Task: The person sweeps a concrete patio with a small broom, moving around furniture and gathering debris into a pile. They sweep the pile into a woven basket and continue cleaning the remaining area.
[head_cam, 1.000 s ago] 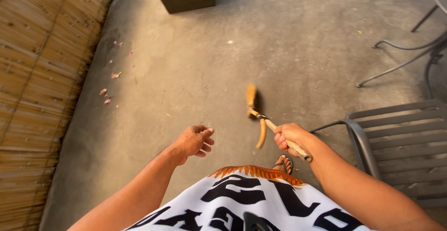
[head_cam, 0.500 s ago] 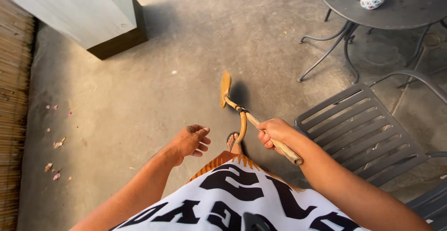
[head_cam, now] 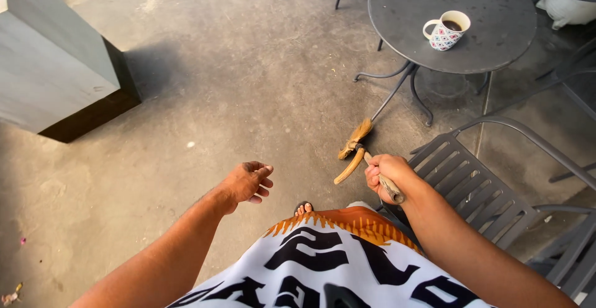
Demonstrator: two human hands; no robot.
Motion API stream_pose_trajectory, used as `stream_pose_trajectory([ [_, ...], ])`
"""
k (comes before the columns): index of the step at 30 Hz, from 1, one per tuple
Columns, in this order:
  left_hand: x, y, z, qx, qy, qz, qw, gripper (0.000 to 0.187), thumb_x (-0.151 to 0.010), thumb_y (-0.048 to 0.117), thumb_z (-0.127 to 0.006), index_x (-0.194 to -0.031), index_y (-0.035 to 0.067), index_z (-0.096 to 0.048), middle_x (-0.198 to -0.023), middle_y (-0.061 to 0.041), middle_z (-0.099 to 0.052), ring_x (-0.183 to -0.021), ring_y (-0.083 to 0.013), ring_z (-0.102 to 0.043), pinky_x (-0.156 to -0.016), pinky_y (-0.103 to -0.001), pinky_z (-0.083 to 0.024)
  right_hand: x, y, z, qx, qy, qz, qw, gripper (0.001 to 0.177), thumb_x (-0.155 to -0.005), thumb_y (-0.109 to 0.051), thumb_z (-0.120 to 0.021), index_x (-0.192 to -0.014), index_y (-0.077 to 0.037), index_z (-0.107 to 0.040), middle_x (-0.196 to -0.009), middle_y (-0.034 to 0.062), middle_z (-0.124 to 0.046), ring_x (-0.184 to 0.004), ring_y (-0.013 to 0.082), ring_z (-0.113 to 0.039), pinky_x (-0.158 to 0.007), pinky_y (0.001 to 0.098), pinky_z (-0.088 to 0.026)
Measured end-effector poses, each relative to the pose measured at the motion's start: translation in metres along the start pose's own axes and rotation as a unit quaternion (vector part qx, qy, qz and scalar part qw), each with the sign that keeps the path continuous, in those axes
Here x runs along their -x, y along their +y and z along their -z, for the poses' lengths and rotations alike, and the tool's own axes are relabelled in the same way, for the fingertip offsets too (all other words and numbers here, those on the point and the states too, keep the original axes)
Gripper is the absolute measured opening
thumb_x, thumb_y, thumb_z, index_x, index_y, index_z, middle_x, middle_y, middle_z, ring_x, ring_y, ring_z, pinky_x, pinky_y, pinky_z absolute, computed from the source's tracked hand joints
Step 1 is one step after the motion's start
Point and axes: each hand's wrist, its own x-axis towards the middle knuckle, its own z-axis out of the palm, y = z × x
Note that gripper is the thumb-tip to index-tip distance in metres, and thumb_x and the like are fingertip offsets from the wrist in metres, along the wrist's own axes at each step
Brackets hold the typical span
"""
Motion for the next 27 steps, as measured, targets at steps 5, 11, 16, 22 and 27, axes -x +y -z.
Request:
stream_pose_trajectory([
  [5,-0.023,0.029,0.018,-0.038,-0.027,0.008,0.999,0.049,-0.1,0.043,-0.054,-0.136,0.01,-0.061,-0.11,-0.007,-0.074,-0.086,-0.0172,-0.069,-0.075,-0.035,-0.06,-0.02,-0.006,0.019,-0.054,0.018,0.009,0.998,0.01,-0.101,-0.01,-0.048,-0.095,-0.003,-0.043,-0.074,0.0027,-0.048,-0.05,0.0041,-0.041,-0.042,0.0193,-0.034],
  [11,-0.051,0.044,0.017,-0.071,-0.08,0.017,0.994,0.049,-0.101,0.043,-0.053,-0.137,0.011,-0.059,-0.111,-0.007,-0.074,-0.086,-0.0162,-0.069,-0.076,-0.034,-0.06,-0.019,-0.005,0.03,-0.096,0.023,-0.009,0.995,0.011,-0.102,-0.012,-0.048,-0.096,-0.003,-0.044,-0.074,0.0016,-0.048,-0.05,0.0033,-0.04,-0.042,0.019,-0.035],
  [16,-0.073,0.072,0.016,-0.093,-0.106,-0.016,0.99,0.048,-0.102,0.042,-0.052,-0.135,0.009,-0.06,-0.109,-0.008,-0.073,-0.083,-0.0168,-0.068,-0.074,-0.034,-0.059,-0.015,-0.016,0.021,-0.131,0.025,0.005,0.991,0.015,-0.104,-0.014,-0.048,-0.093,-0.005,-0.042,-0.074,0.0009,-0.047,-0.05,0.0037,-0.041,-0.042,0.0188,-0.035],
  [22,-0.082,0.097,0.03,-0.09,-0.098,-0.023,0.991,0.048,-0.102,0.043,-0.052,-0.136,0.009,-0.059,-0.108,-0.008,-0.072,-0.083,-0.0152,-0.068,-0.073,-0.033,-0.059,-0.015,-0.037,0.004,-0.138,0.052,0.05,0.988,0.012,-0.104,-0.013,-0.045,-0.094,-0.008,-0.042,-0.076,0.0015,-0.048,-0.052,0.0033,-0.042,-0.045,0.0186,-0.036],
  [27,-0.09,0.093,0.038,-0.094,-0.093,-0.001,0.991,0.049,-0.102,0.043,-0.051,-0.139,0.01,-0.058,-0.109,-0.008,-0.072,-0.085,-0.0153,-0.068,-0.075,-0.033,-0.06,-0.012,-0.057,0.004,-0.195,0.048,0.081,0.976,0.012,-0.103,-0.01,-0.049,-0.097,-0.004,-0.042,-0.078,0.0039,-0.049,-0.055,0.0044,-0.043,-0.046,0.0173,-0.037],
])
